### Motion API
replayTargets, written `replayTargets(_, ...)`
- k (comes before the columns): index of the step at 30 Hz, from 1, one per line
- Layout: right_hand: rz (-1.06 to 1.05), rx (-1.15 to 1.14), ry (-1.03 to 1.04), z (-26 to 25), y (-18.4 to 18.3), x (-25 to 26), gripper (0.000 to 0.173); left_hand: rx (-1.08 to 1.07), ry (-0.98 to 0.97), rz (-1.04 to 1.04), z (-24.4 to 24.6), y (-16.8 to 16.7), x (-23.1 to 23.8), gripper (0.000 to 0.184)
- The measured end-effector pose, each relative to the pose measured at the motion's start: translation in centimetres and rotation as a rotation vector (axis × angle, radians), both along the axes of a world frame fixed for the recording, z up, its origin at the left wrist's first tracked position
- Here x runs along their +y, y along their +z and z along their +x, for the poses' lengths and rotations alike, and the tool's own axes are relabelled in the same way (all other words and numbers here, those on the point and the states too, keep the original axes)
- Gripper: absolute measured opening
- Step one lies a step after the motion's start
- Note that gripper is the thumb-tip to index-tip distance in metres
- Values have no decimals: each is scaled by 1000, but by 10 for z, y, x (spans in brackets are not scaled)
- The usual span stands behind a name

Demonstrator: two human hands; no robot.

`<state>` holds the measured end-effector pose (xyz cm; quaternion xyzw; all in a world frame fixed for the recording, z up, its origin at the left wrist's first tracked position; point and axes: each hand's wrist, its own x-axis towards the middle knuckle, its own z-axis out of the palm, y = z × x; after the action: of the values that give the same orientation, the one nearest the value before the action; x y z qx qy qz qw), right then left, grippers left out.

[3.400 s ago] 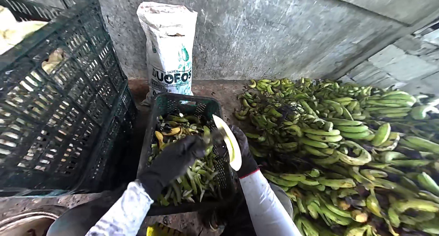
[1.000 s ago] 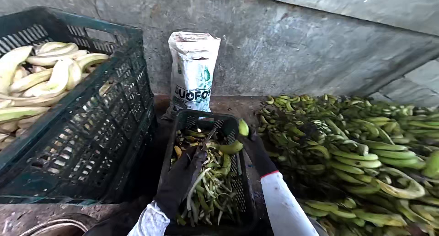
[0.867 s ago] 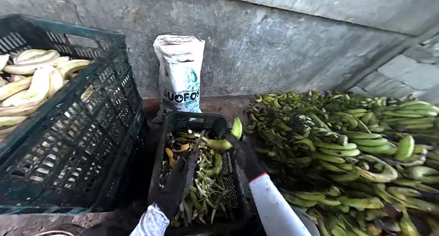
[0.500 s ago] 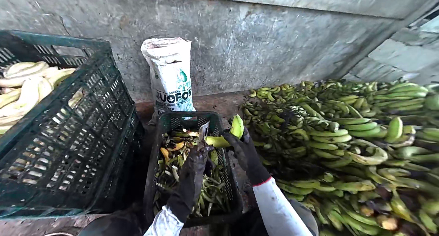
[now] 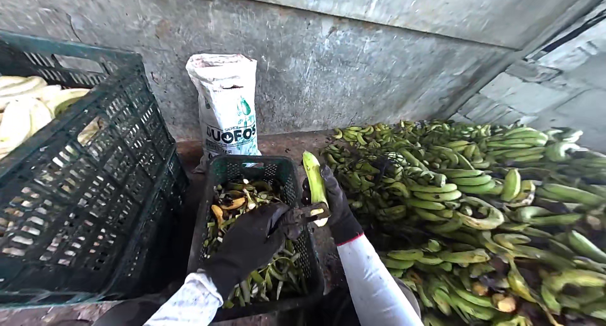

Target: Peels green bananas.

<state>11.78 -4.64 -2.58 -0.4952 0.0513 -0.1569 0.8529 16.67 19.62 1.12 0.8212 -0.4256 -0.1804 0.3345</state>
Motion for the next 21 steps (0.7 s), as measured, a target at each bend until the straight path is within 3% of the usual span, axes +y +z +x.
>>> replayTargets(5,180,-61,87,3,-17,29,36,-157,47,82,17,-13,-8,59)
replayTargets(8,358,-52,185,6,-33,51,33,-467,283,-39,33,-36,-11,53)
replayTargets(10,405,-51,198,-3,-34,67,36,-517,452,-123,51,-47,-12,54)
replayTargets(12,341,-63,171,-14,-33,73,38,-317,550,-159,66,-39,-4,57)
replayTargets(14,262,-23,95,-18,-34,64,43,-184,521,-172,69,-27,5,63)
replayTargets(18,-28,-5,-210,-7,-25,36,34,104,166,-165,29,-14,9,49)
replayTargets(21,-256,-14,-379,3,-21,20,45,175,28,-175,3,-14,8,56)
